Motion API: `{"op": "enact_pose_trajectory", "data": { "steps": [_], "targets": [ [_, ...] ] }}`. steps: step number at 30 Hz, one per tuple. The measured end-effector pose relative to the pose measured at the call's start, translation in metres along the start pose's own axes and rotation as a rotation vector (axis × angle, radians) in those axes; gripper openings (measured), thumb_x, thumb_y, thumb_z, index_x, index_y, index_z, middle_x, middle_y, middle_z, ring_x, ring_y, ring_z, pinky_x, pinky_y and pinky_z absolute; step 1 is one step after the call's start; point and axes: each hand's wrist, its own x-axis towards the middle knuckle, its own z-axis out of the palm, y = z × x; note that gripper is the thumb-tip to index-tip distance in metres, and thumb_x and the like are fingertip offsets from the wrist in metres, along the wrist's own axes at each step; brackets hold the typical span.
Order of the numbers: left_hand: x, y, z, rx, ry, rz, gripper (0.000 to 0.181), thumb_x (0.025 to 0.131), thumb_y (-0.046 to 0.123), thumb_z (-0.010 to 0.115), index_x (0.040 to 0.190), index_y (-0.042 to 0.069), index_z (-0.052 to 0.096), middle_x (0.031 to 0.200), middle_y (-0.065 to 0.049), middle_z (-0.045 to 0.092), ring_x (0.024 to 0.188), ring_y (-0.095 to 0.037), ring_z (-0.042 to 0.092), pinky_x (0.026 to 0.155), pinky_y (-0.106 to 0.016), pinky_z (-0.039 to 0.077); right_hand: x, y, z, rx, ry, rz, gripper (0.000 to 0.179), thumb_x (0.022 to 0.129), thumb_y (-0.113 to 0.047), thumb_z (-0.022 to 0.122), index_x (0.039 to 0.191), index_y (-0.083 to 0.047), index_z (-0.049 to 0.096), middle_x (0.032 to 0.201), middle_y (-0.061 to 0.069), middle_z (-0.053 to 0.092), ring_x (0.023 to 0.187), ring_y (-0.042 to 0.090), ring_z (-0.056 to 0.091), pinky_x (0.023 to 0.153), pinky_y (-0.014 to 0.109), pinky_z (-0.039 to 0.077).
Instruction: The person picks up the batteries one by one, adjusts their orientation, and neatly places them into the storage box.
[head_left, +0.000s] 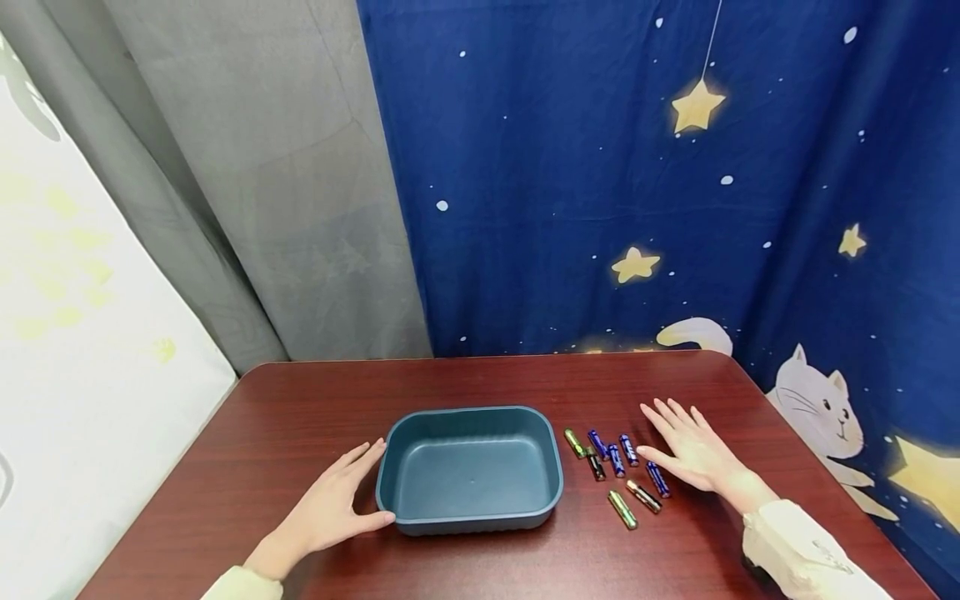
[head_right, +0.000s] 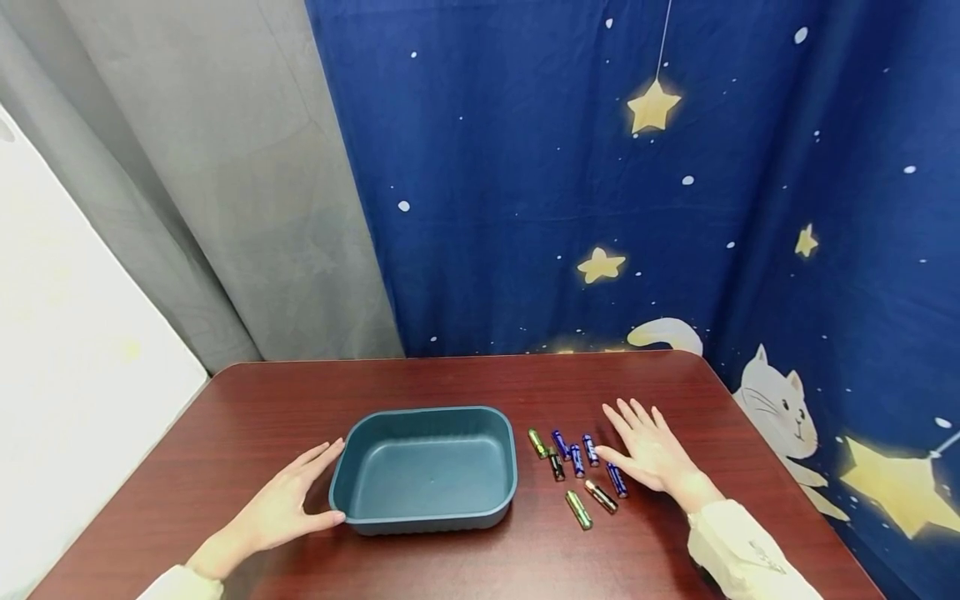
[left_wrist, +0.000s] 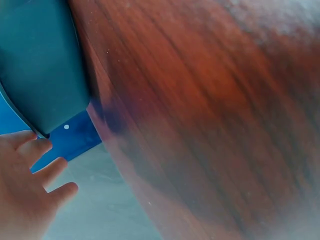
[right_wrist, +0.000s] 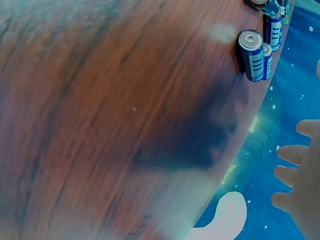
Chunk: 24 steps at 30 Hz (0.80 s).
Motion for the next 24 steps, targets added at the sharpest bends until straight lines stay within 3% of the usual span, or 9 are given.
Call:
{"op": "enact_pose_trajectory", "data": {
  "steps": [8,18,24],
  "targets": [
    [-0.0002,-0.0003,0.0016,-0.005,-0.015,-0.016,0.092,0.066,0.057,0.071,0.139,0.011,0.038,0.138,-0.006,0.043,0.126,-0.027,0.037,0.092,-0.049,0.040,-0.0028,0.0012,-0.0001,0.116,0.034,-0.028,0.065,0.086,-0.044,0.056,0.130,0.003,0.045,0.131,0.026,0.044,0.122,0.042,0.037,0.097,0.058,0.028],
    [0.0004,-0.0010,0.0027,0.001,-0.022,-0.037,0.092,0.065,0.059,0.070,0.139,0.012,0.038,0.137,-0.006,0.044,0.125,-0.024,0.039,0.091,-0.047,0.042,-0.0063,0.0038,-0.0040,0.242,0.004,0.048,0.059,0.084,-0.045,0.059,0.122,0.001,0.053,0.119,0.020,0.055,0.110,0.037,0.049,0.092,0.055,0.037],
    [0.0006,-0.0008,0.0027,-0.014,-0.042,-0.069,0.093,0.065,0.061,0.069,0.139,0.013,0.038,0.137,-0.004,0.043,0.125,-0.022,0.039,0.090,-0.046,0.043,-0.0102,0.0076,0.0002,0.367,0.050,-0.027,0.047,0.077,-0.032,0.070,0.110,0.000,0.060,0.100,0.010,0.062,0.086,0.023,0.058,0.074,0.038,0.050]
  ]
}}
